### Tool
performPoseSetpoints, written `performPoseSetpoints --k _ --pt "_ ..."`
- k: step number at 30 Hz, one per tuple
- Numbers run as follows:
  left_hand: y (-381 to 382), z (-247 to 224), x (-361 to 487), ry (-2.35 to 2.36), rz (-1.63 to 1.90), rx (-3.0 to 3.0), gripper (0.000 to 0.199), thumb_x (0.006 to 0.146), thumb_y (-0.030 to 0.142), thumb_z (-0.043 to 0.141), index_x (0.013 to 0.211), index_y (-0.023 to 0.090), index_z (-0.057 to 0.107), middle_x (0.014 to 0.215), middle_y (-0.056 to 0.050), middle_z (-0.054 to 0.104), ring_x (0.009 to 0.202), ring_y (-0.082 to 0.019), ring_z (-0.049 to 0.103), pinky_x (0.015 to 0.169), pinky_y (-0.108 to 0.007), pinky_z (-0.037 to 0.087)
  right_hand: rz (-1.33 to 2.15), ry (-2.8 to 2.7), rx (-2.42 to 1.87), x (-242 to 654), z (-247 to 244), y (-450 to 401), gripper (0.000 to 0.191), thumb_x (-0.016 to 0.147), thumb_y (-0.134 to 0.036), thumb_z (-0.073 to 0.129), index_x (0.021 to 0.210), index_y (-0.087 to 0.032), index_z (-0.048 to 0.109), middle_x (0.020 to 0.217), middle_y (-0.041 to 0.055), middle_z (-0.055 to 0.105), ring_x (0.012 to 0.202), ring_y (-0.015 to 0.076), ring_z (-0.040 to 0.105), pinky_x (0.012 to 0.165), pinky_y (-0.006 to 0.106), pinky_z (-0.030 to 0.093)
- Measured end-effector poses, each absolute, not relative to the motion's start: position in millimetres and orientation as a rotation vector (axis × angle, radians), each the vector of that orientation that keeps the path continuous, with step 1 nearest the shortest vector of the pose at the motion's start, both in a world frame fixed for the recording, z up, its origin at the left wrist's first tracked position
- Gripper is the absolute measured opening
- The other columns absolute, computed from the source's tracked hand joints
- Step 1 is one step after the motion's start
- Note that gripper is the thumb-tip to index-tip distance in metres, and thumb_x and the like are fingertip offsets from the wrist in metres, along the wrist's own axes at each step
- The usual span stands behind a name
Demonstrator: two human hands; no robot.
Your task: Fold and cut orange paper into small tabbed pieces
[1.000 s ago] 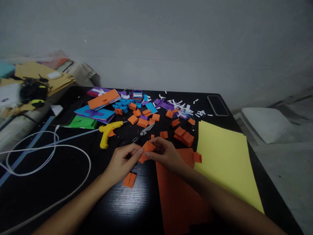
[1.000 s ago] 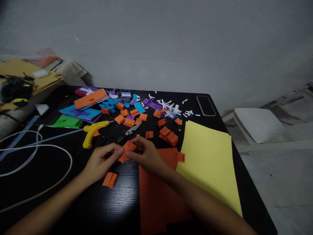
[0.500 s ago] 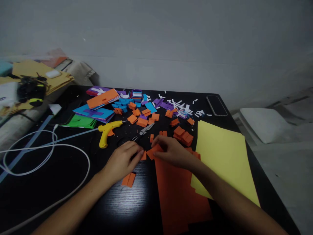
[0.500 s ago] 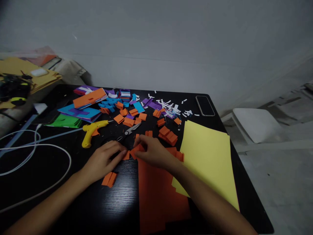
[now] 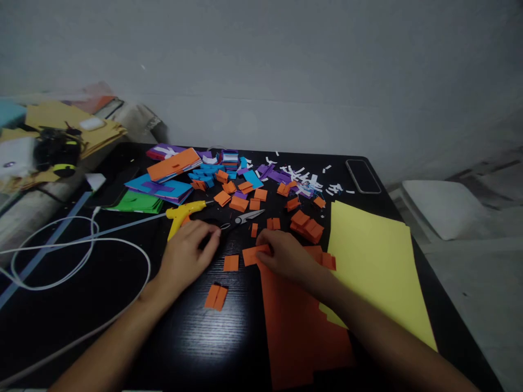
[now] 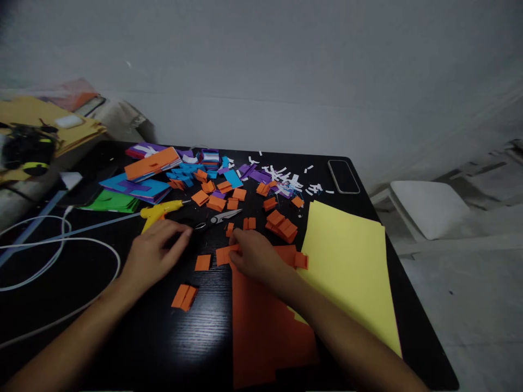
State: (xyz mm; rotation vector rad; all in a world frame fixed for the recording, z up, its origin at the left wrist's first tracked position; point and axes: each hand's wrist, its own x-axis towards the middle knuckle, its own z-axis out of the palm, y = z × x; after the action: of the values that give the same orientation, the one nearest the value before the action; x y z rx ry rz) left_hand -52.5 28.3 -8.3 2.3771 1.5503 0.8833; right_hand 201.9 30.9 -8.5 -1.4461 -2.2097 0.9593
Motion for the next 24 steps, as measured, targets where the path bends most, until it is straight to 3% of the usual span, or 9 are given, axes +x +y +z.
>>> performPoseSetpoints --k 4,8,11,13,16,18,21,24 --pt "37.1 -3.9 -66.7 1.799 0.968 2.298 0.018 0.099 0.033 0.058 0.089 0.021 0.068 0.089 -0.005 0.073 0.087 -0.025 0.068 0.08 -0.035 0.049 1.047 -2.056 -1.405 204.1 -5.7 32.9 0.013 0.082 -0.007 0.062 0.087 -0.019 0.063 0.082 0.0015 0.068 0.073 0.0167 0.06 0.065 0.028 0.039" --pt "33.1 -3.5 -57.7 1.564 0.964 2.35 0.016 0.098 0.029 0.058 0.09 0.02 0.068 0.083 -0.005 0.071 0.08 -0.022 0.067 0.077 -0.033 0.049 1.315 -1.683 -1.278 207.6 -0.4 40.4 0.008 0.087 -0.023 0.069 0.094 -0.021 0.066 0.089 0.0018 0.07 0.076 0.0171 0.064 0.068 0.03 0.049" --pt "21.2 -4.1 -41.7 1.172 0.805 2.422 0.017 0.099 0.022 0.056 0.086 0.02 0.067 0.077 -0.003 0.069 0.073 -0.018 0.063 0.07 -0.029 0.047 1.387 -1.395 -1.238 210.5 3.6 46.6 0.019 0.086 -0.032 0.072 0.102 -0.022 0.068 0.095 0.0035 0.072 0.079 0.0175 0.067 0.069 0.031 0.054" --pt "13.1 -3.4 -34.6 0.937 0.634 2.443 0.027 0.098 0.022 0.056 0.071 0.02 0.06 0.064 0.0 0.062 0.062 -0.015 0.059 0.062 -0.028 0.043 1.376 -1.289 -1.24 212.9 7.0 48.7 0.021 0.085 -0.032 0.074 0.103 -0.022 0.069 0.098 0.0039 0.072 0.081 0.0167 0.067 0.071 0.031 0.055" --pt "6.7 -0.2 -33.9 0.826 0.361 2.393 0.034 0.093 0.017 0.058 0.059 0.021 0.051 0.053 0.003 0.052 0.049 -0.012 0.051 0.052 -0.027 0.034 1.526 -1.199 -1.18 217.6 14.0 48.2 0.022 0.084 -0.032 0.076 0.104 -0.023 0.069 0.099 0.0024 0.072 0.078 0.0151 0.068 0.072 0.03 0.057" --pt "7.3 2.1 -36.6 0.843 0.235 2.359 0.03 0.088 0.013 0.059 0.06 0.021 0.054 0.054 0.004 0.054 0.048 -0.012 0.051 0.05 -0.027 0.034 1.76 -1.281 -1.084 221.4 18.4 46.7 0.022 0.085 -0.031 0.075 0.106 -0.023 0.07 0.098 0.001 0.072 0.075 0.0143 0.069 0.071 0.03 0.058" --pt "11.6 2.7 -39.0 0.897 0.337 2.382 0.018 0.09 0.012 0.056 0.081 0.022 0.069 0.073 0.0 0.069 0.064 -0.015 0.066 0.06 -0.026 0.047 2.18 -1.722 -0.831 225.6 20.2 45.3 0.019 0.088 -0.026 0.072 0.106 -0.021 0.075 0.09 0.0007 0.073 0.078 0.0156 0.07 0.074 0.03 0.058" --pt "15.0 1.0 -39.7 0.959 0.587 2.422 0.023 0.097 0.015 0.053 0.109 0.02 0.071 0.108 -0.008 0.074 0.096 -0.02 0.072 0.083 -0.029 0.055 2.133 -2.028 -0.668 224.2 13.6 46.0 0.019 0.089 -0.021 0.07 0.106 -0.021 0.077 0.094 0.0011 0.075 0.091 0.0177 0.07 0.083 0.03 0.056"
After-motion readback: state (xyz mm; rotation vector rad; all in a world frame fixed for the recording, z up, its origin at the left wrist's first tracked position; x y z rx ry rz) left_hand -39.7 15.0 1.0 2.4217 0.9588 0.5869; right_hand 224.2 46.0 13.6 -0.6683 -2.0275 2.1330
